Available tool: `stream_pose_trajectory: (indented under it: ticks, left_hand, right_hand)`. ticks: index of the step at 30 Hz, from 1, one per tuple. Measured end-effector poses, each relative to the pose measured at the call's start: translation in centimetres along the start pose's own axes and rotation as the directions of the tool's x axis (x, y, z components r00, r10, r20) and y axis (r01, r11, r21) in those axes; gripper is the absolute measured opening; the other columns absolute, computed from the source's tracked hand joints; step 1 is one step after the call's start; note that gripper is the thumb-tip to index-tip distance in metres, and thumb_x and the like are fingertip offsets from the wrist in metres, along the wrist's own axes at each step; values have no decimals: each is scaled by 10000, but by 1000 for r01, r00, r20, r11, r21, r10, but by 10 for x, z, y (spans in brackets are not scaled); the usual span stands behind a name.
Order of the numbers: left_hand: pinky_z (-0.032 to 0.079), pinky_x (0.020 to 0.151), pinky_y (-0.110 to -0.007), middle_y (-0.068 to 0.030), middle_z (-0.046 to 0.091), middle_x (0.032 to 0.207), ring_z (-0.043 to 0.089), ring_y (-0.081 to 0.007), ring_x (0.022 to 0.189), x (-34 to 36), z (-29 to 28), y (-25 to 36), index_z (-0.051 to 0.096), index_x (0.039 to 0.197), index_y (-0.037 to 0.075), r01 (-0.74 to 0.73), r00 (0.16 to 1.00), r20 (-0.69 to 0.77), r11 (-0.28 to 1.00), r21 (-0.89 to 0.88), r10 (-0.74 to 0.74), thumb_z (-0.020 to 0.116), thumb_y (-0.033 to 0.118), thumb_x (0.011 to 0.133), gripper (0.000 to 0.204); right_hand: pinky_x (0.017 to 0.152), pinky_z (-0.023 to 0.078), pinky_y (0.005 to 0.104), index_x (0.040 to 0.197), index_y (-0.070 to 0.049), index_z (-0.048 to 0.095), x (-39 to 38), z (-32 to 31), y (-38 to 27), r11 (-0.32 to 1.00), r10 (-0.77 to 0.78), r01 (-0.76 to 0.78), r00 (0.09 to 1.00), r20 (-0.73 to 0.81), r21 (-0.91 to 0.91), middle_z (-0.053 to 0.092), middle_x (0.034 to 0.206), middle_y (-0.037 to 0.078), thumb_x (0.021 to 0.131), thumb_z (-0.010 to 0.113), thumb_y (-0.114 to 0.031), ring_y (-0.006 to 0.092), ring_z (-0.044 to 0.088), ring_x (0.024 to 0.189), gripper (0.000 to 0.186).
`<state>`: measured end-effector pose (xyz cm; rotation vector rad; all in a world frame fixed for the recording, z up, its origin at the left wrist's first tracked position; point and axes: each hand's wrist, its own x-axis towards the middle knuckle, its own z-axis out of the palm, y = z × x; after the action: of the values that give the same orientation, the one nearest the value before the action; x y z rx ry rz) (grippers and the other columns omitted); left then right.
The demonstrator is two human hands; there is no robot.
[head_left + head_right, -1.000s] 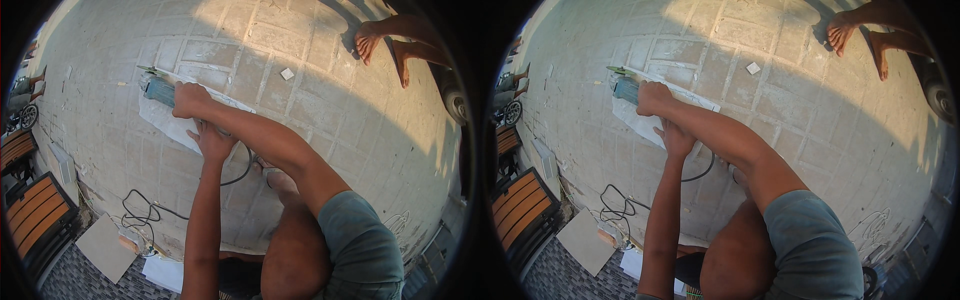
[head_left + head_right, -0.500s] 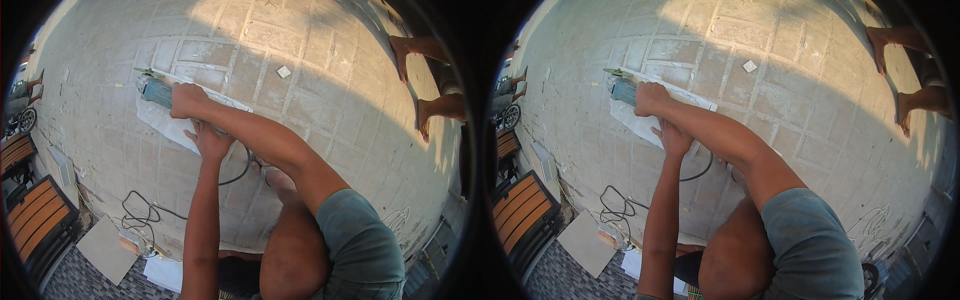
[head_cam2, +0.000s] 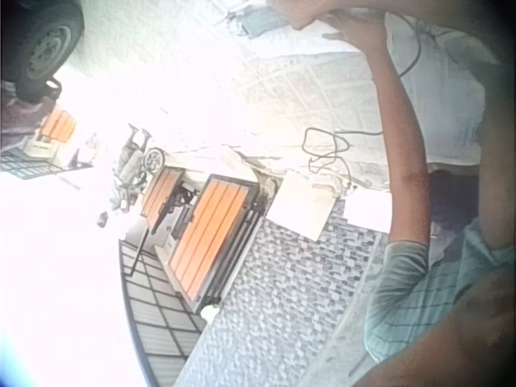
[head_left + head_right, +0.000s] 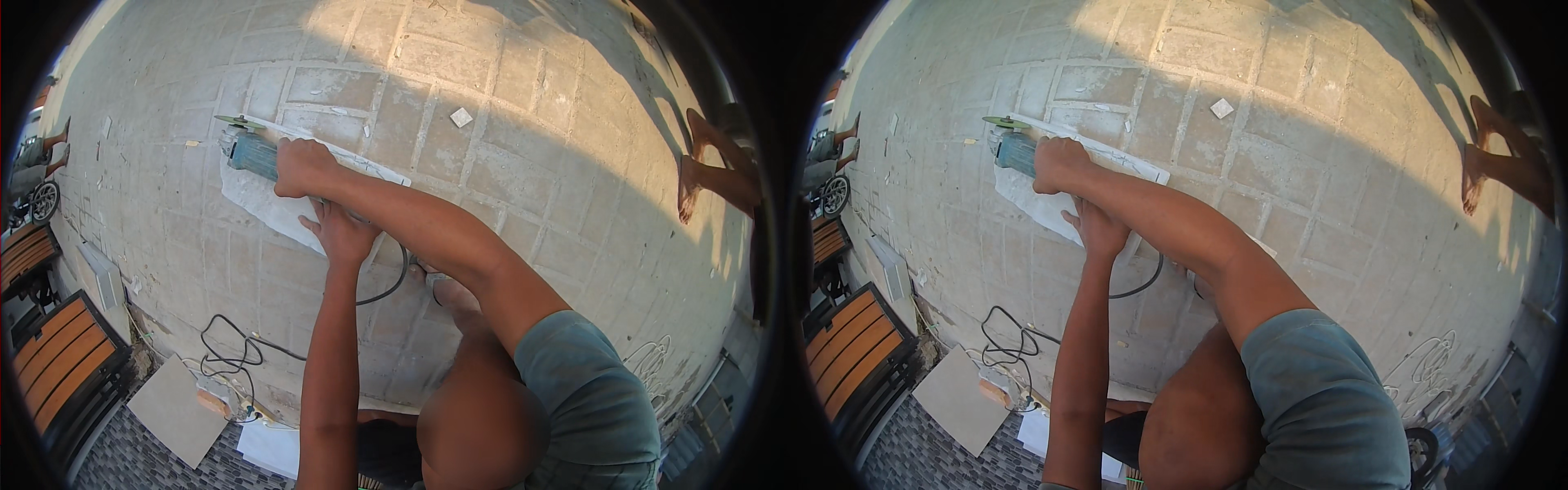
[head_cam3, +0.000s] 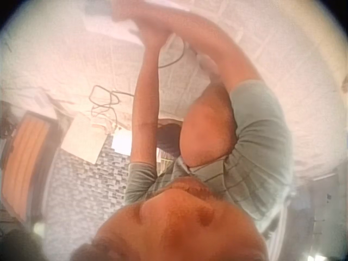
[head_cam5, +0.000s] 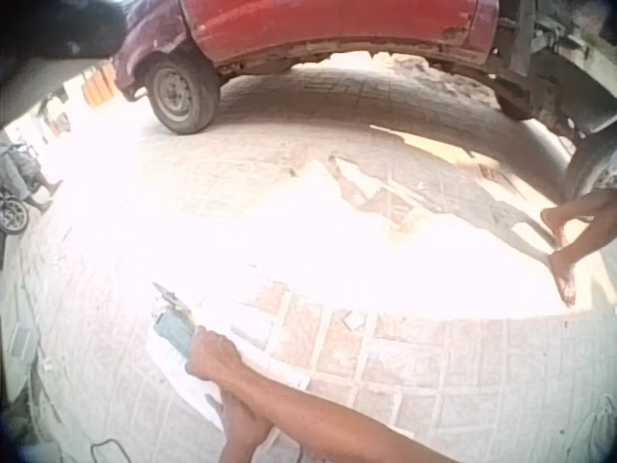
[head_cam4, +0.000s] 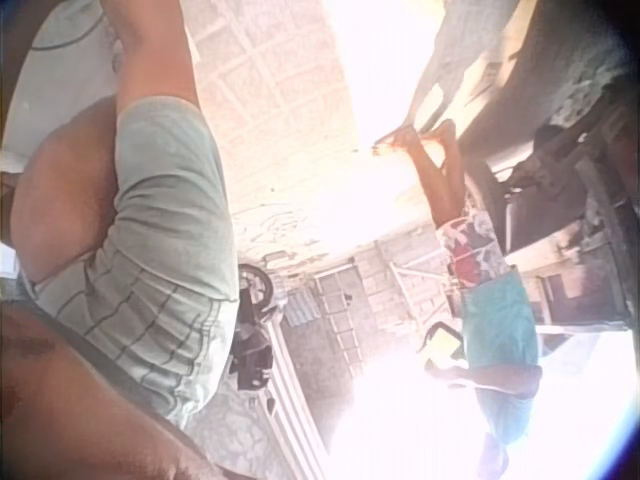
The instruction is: The person cuts a stone tile using an angle grinder, holding the tool with both hands to move the blade along a line while stabilizing the tile on the ground.
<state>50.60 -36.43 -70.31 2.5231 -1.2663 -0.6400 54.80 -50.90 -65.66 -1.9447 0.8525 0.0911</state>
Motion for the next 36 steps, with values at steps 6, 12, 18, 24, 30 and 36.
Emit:
stream_pose_trajectory:
  ticks: [6, 12, 18, 24, 30, 36]
  left_hand:
    - [77, 1129, -822, -204, 246, 1694, 112, -430, 1594, 0, -1, 1, 272, 1608, 53, -7, 1000, -12, 1000, -3, 7, 726, 578, 843, 1034]
    - [62, 1140, -813, -205, 220, 1703, 99, -415, 1600, 0, -4, 2, 255, 1615, 51, 12, 1000, 22, 1000, 7, -12, 722, 569, 854, 1033]
    - [54, 1152, -799, -206, 190, 1712, 86, -406, 1604, 0, -4, 5, 214, 1627, 54, 15, 1000, 16, 1000, -22, -15, 732, 563, 852, 1062]
    - [46, 1145, -806, -207, 184, 1713, 89, -408, 1603, -1, -2, 1, 211, 1626, 48, 2, 1000, 27, 1000, 1, -2, 729, 540, 864, 1045]
    - [42, 1143, -808, -218, 215, 1698, 118, -420, 1592, -1, 4, -1, 225, 1618, 40, -19, 1000, -14, 1000, -8, 18, 714, 510, 887, 998]
    - [36, 1147, -803, -223, 239, 1689, 148, -425, 1582, 0, 4, -4, 235, 1614, 37, -2, 1000, 7, 1000, 19, 2, 706, 508, 895, 981]
  right_hand:
    - [859, 610, 421, 1156, 81, 633, -1, 0, 0, 1000, -10, 10, 1000, 2, -1, 729, 1081, 252, 675, 792, -149, 375, 742, 1015, 556]
    - [856, 612, 417, 1152, 80, 636, -2, 0, -2, 1000, 4, -4, 1000, 9, -3, 730, 1082, 252, 672, 790, -143, 372, 744, 1018, 551]
    - [838, 616, 414, 1144, 74, 643, -2, -1, 0, 1000, 3, -3, 1000, 8, -18, 736, 1068, 246, 666, 789, -143, 367, 750, 1005, 545]
    - [817, 614, 433, 1145, 72, 630, -5, -2, 2, 999, -24, 24, 1000, 4, -27, 735, 1035, 249, 683, 776, -143, 384, 747, 975, 531]
    - [827, 614, 418, 1132, 77, 642, -5, -2, 1, 1000, -14, 14, 1000, -1, -12, 741, 1043, 245, 661, 795, -153, 362, 753, 983, 546]
    - [825, 610, 418, 1122, 83, 641, -5, 1, -1, 1000, -27, 27, 999, -20, 6, 741, 1028, 249, 658, 798, -156, 363, 753, 973, 545]
